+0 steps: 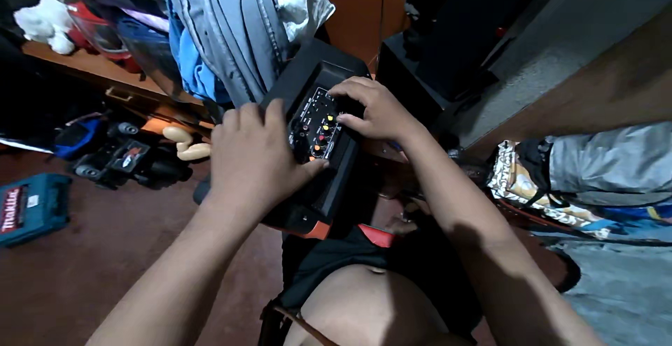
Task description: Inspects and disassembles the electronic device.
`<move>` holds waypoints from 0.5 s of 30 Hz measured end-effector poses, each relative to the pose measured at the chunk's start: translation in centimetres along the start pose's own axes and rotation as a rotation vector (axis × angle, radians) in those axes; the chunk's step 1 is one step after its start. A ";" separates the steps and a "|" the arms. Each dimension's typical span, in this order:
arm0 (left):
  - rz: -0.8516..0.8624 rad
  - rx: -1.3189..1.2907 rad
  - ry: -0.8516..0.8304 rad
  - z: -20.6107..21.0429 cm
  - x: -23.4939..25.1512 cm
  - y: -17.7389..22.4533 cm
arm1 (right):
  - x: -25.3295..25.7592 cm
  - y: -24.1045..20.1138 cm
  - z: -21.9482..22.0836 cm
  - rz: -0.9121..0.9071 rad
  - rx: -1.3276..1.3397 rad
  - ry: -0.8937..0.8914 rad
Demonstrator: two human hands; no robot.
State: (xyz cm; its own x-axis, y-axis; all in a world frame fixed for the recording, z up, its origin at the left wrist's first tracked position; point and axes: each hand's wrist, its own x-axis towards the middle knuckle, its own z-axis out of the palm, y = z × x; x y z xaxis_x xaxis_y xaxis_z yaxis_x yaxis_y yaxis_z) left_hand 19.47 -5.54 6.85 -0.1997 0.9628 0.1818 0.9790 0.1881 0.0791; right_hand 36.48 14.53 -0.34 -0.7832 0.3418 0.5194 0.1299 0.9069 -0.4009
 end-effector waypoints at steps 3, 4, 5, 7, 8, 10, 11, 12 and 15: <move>-0.036 -0.014 0.004 0.4 -2.3 -2.2 | 0.2 0.5 -1.1 -0.079 0.023 -0.080; -0.049 -0.018 -0.002 0.6 -2.9 -2.4 | 0.5 0.7 -1.5 -0.097 0.031 -0.123; -0.064 -0.020 -0.005 0.8 -3.4 -2.6 | 0.9 0.9 -1.8 -0.109 0.036 -0.174; -0.098 -0.032 0.004 1.1 -4.0 -2.6 | 1.8 1.2 -2.3 -0.126 0.034 -0.273; -0.110 -0.038 0.014 1.3 -4.2 -2.5 | 2.2 1.2 -2.6 -0.126 0.029 -0.319; -0.136 -0.048 0.021 1.4 -4.3 -2.1 | 3.0 1.2 -3.1 -0.131 0.024 -0.379; -0.152 -0.051 0.015 1.5 -4.3 -1.9 | 3.4 1.2 -3.2 -0.136 0.018 -0.398; -0.167 -0.056 0.009 1.5 -4.3 -1.6 | 3.7 1.3 -3.3 -0.141 0.010 -0.411; -0.211 -0.049 -0.007 1.6 -4.0 -0.6 | 4.4 1.4 -3.3 -0.144 0.004 -0.439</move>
State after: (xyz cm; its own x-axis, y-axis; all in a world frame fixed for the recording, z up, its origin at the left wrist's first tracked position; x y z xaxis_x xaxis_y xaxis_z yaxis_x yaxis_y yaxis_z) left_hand 19.74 -9.23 4.52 -0.4000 0.9043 0.1491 0.9121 0.3767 0.1620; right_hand 35.19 18.16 3.89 -0.9766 0.0744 0.2018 -0.0012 0.9362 -0.3514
